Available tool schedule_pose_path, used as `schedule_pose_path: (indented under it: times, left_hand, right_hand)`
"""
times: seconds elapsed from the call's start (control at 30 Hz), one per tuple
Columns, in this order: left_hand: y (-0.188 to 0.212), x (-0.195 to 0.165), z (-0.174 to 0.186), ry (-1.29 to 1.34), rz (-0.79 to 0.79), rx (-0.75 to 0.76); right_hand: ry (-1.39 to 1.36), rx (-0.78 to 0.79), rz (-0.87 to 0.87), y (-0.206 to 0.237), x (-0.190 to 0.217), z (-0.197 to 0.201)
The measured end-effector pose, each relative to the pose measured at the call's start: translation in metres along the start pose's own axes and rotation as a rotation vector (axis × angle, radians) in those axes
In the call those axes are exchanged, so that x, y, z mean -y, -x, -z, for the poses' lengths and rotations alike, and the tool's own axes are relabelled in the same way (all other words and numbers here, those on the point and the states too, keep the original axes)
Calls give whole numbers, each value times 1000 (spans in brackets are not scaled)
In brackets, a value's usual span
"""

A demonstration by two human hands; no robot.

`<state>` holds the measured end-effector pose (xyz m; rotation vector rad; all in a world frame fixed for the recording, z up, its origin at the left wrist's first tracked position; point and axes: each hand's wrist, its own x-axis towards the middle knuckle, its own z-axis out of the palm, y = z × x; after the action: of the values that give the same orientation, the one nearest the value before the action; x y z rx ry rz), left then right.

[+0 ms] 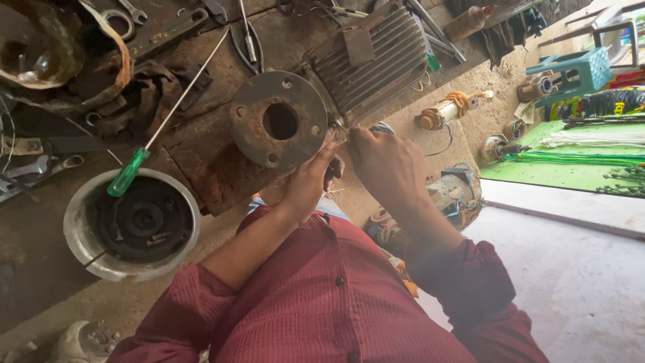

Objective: The person works at a cluttered workbench repairing an electric water pump motor. They reposition the pump housing, use a spanner and screwdriver on its fasteners, fit a round flange plate onto the pump, and handle small bolts and parts while tightening and checking the assembly.

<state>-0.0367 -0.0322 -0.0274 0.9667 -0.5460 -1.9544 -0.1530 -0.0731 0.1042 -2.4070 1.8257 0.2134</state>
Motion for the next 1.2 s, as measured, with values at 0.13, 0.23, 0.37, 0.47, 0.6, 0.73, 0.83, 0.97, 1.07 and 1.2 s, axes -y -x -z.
schedule_pose_path:
  times: [0.13, 0.23, 0.37, 0.47, 0.6, 0.73, 0.83, 0.97, 1.07, 1.2]
  left_hand:
    - [-1, 3, -1, -11, 57, -32]
    - [1, 0, -3, -14, 36, -30]
    - [0, -3, -6, 42, -39, -10]
    - [-5, 0, -10, 33, -34, 13]
    - [-7, 5, -12, 84, -15, 13]
    - [-5, 1, -9, -7, -41, 22]
    - [-2, -2, -9, -17, -8, -21]
    - [0, -6, -10, -91, -30, -62]
    - [1, -7, -8, -112, -59, -34]
    - [-2, -1, -5, -26, 18, -22]
  right_hand:
    - [146, 75, 32, -8, -4, -9]
    - [160, 106, 47, -4, -16, -31]
    - [-43, 59, -16, 12, -38, -87]
    - [-248, -203, 21, 3, -42, -140]
    - [-433, -295, 148, -3, -46, -159]
    - [-389, -3, -53, 20, -44, -105]
    - [-249, -31, -49, 31, -34, -55]
    - [-43, 40, -85, 7, -19, -18]
    - [18, 20, -7, -7, -13, -7]
    - [152, 206, 12, -23, -15, -6]
